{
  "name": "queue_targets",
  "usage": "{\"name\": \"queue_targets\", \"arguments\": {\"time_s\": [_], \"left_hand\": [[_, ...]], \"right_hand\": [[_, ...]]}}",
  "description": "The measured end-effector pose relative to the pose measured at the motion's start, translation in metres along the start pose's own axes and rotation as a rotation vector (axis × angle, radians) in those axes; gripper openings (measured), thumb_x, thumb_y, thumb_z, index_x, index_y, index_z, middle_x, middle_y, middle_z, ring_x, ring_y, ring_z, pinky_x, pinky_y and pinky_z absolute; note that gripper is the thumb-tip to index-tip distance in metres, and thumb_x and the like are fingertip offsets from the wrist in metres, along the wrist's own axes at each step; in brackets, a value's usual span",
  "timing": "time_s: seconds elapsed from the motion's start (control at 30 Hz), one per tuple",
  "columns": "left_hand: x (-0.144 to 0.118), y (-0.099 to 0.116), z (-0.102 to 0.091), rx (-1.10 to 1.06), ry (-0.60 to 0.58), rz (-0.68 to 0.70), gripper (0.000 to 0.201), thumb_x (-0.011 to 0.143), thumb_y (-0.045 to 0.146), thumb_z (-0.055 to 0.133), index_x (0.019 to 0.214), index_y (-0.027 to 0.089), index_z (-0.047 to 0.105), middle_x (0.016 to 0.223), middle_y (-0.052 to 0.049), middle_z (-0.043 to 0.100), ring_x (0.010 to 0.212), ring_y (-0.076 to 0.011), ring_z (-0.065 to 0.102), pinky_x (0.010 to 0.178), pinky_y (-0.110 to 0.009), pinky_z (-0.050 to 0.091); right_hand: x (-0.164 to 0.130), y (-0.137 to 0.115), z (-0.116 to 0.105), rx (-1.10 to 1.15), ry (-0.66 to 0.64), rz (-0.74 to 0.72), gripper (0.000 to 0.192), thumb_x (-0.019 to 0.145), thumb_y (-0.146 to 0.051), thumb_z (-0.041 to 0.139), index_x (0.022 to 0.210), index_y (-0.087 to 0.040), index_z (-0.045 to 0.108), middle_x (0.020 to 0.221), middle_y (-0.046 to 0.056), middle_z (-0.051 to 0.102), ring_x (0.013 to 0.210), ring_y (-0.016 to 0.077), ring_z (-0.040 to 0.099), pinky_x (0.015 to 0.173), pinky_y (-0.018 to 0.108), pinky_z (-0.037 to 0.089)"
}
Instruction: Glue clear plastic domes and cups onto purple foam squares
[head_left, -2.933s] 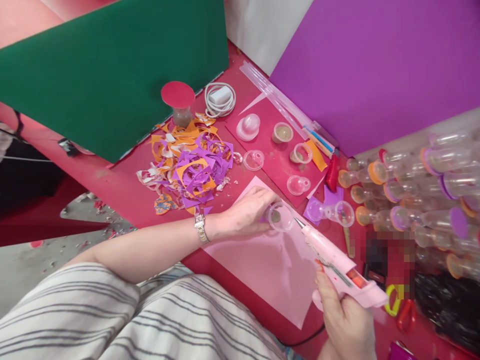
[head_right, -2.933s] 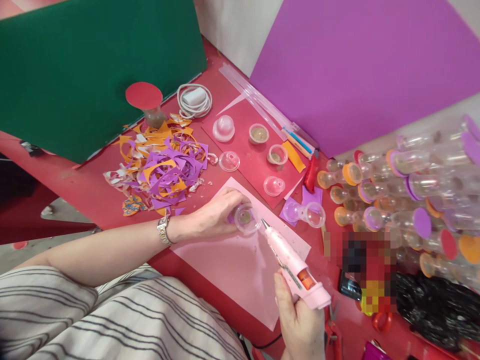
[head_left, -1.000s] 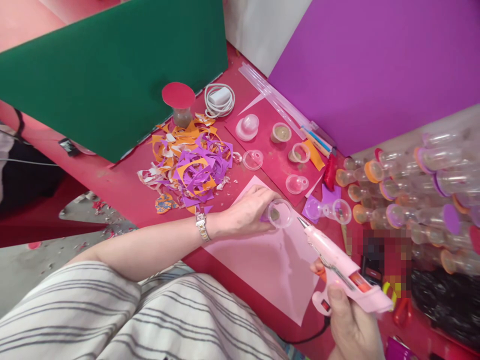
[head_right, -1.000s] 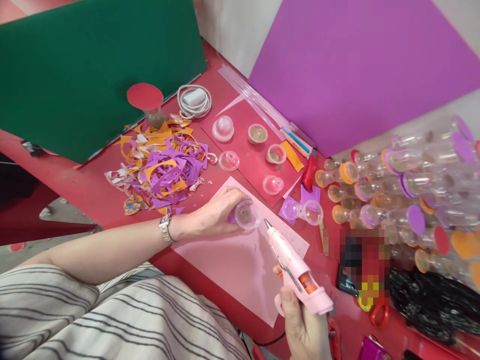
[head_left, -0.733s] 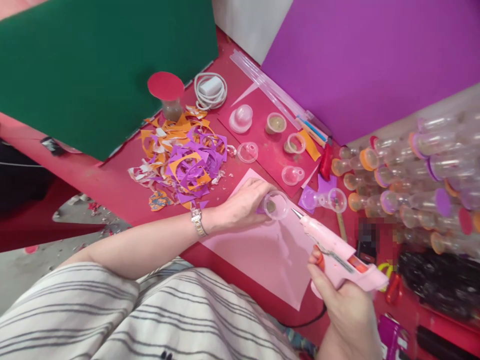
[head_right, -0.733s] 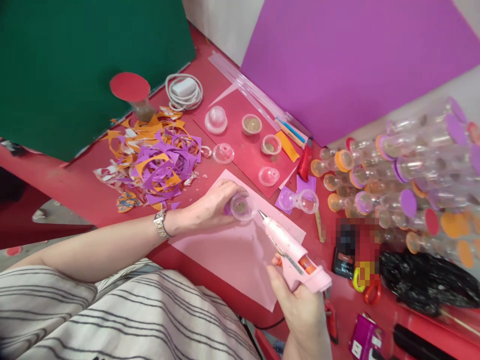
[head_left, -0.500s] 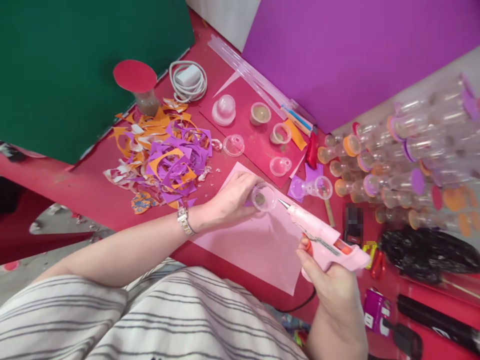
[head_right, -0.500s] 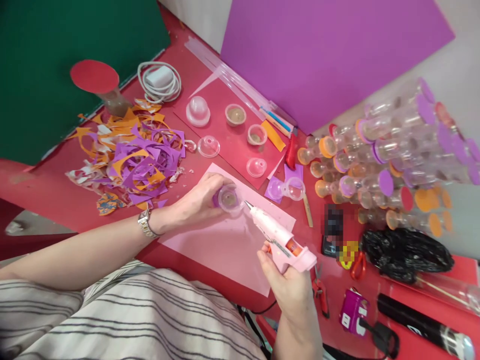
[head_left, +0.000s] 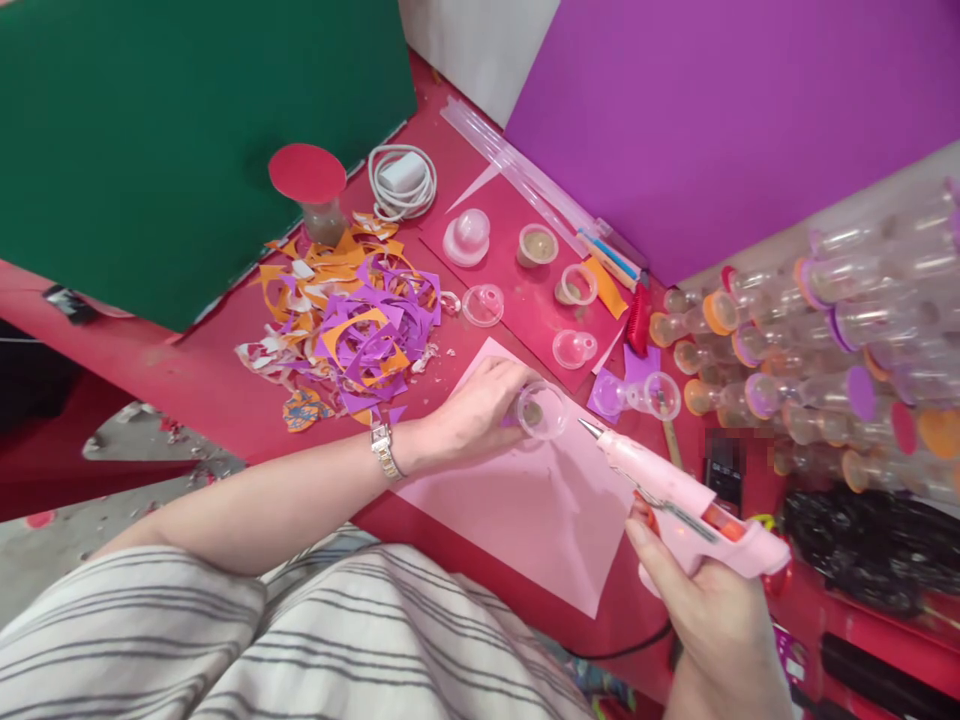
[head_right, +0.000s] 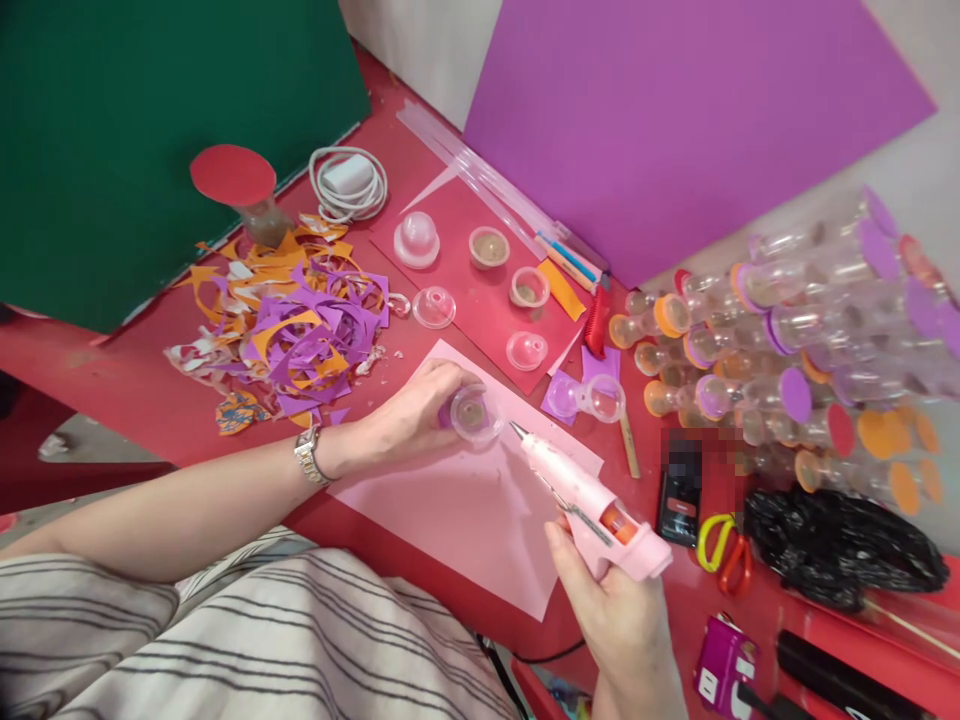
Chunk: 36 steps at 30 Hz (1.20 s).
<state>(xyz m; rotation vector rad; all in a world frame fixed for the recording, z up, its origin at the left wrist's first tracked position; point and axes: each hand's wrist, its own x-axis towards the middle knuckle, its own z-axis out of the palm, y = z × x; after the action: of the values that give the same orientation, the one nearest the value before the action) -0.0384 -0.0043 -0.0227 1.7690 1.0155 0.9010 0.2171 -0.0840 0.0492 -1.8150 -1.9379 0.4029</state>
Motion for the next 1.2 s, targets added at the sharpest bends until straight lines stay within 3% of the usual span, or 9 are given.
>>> {"name": "queue_targets", "arguments": {"time_s": [0.27,0.53,0.9,1.2], "left_hand": [[0.0,-0.007,0.006,-0.003,0.043,0.023,0.031,0.075,0.02,0.071,0.101,0.019,0.053,0.1,-0.006,0.064,0.098,-0.0228,0.055,0.094,-0.041,0.046],[0.0,-0.005,0.006,0.02,0.051,0.047,0.03,0.078,0.021,0.07,0.102,0.019,0.052,0.099,-0.006,0.064,0.096,-0.021,0.057,0.098,-0.041,0.044],[-0.001,-0.006,0.006,-0.007,0.028,0.026,0.029,0.077,0.018,0.068,0.102,0.02,0.052,0.098,-0.004,0.063,0.096,-0.0202,0.056,0.094,-0.037,0.043],[-0.002,-0.005,0.004,0.01,0.028,0.035,0.03,0.077,0.015,0.068,0.102,0.019,0.052,0.099,-0.004,0.063,0.097,-0.0205,0.057,0.095,-0.037,0.043]], "right_hand": [[0.015,-0.012,-0.009,-0.055,-0.098,-0.108,0.023,0.082,-0.041,0.064,0.072,-0.021,0.067,0.06,0.002,0.069,0.05,0.0185,0.067,0.055,0.027,0.059],[0.022,-0.011,-0.004,-0.118,-0.082,-0.242,0.021,0.086,-0.036,0.06,0.075,-0.02,0.067,0.063,0.003,0.072,0.055,0.0186,0.071,0.053,0.022,0.058],[0.022,-0.003,-0.002,-0.146,-0.093,-0.236,0.022,0.085,-0.04,0.06,0.076,-0.022,0.07,0.068,0.003,0.075,0.06,0.0194,0.072,0.055,0.022,0.057],[0.028,-0.011,-0.002,-0.089,-0.126,-0.087,0.028,0.081,-0.048,0.061,0.072,-0.023,0.07,0.067,0.003,0.074,0.063,0.0221,0.073,0.058,0.027,0.06]]}}
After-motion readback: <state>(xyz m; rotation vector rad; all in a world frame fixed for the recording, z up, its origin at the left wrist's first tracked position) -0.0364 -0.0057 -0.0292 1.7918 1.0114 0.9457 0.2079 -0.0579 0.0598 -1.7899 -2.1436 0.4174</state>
